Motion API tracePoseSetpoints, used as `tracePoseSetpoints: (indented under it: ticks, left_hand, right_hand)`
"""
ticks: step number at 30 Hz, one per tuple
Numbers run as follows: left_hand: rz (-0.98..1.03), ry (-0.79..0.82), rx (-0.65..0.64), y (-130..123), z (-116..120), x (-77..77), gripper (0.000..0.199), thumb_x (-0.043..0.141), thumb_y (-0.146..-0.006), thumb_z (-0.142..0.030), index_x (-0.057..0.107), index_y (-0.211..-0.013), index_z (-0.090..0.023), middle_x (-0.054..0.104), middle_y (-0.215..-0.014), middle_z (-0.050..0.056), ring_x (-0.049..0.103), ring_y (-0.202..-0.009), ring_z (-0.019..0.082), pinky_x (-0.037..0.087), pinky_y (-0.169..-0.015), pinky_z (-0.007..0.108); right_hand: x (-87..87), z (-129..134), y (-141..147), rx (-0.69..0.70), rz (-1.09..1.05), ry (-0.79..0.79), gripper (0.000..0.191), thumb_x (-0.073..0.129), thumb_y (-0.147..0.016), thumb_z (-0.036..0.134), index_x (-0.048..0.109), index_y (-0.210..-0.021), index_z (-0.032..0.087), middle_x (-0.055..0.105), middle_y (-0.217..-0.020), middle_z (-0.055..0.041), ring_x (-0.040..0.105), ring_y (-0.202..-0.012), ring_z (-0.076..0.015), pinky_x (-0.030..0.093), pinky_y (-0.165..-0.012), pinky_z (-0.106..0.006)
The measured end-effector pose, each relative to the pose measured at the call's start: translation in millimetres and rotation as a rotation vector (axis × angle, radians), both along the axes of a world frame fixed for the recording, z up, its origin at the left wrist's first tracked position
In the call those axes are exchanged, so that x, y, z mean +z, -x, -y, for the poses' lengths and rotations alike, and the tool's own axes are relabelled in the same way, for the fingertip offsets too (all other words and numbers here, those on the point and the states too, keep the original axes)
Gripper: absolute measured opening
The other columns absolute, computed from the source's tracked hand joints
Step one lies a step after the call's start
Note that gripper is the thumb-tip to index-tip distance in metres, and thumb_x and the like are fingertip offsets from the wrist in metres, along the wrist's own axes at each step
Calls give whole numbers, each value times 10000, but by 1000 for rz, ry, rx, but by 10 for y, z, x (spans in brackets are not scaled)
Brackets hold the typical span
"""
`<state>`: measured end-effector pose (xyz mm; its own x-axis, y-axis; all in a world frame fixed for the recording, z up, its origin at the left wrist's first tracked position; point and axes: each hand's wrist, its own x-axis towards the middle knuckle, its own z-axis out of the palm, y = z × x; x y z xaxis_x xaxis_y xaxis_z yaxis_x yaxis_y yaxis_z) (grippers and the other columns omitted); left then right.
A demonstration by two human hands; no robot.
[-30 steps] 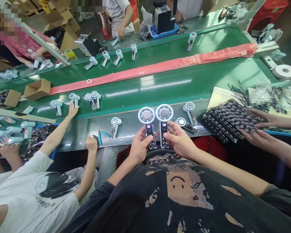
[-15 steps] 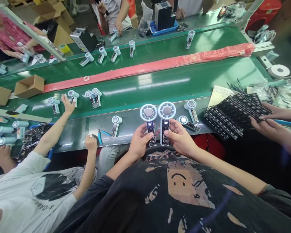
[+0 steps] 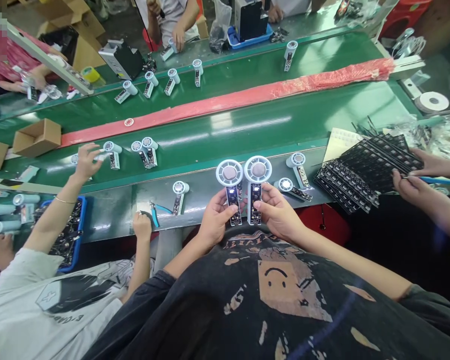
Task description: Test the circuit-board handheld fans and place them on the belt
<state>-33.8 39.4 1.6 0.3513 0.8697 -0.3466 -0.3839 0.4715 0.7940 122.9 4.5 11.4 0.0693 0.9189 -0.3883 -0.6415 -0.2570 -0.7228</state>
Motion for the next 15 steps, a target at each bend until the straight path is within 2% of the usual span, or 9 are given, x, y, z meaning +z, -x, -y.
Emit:
tracePoseSetpoints:
  ticks: [8, 15]
  left_hand:
    - [15, -10, -48, -32, -81, 0, 599, 889, -617, -353, 622, -1131, -200, 646, -1269, 105, 678, -1066, 282, 540, -965, 452]
    - [11, -1, -16, -43, -95, -18, 615, 897, -602, -364, 585, -1107, -200, 665, -1224, 97, 698, -998, 261, 553, -939, 445]
  right_hand:
    - [4, -27, -28, -19, 15, -9, 600, 894, -576, 268, 537, -1058, 271, 682, -963, 16, 689, -914, -219, 560, -797, -354]
    - [-46, -56, -58, 13, 38, -25, 571, 860, -617, 266, 520, -1076, 278, 668, -992, 9, 682, -927, -219, 561, -833, -388]
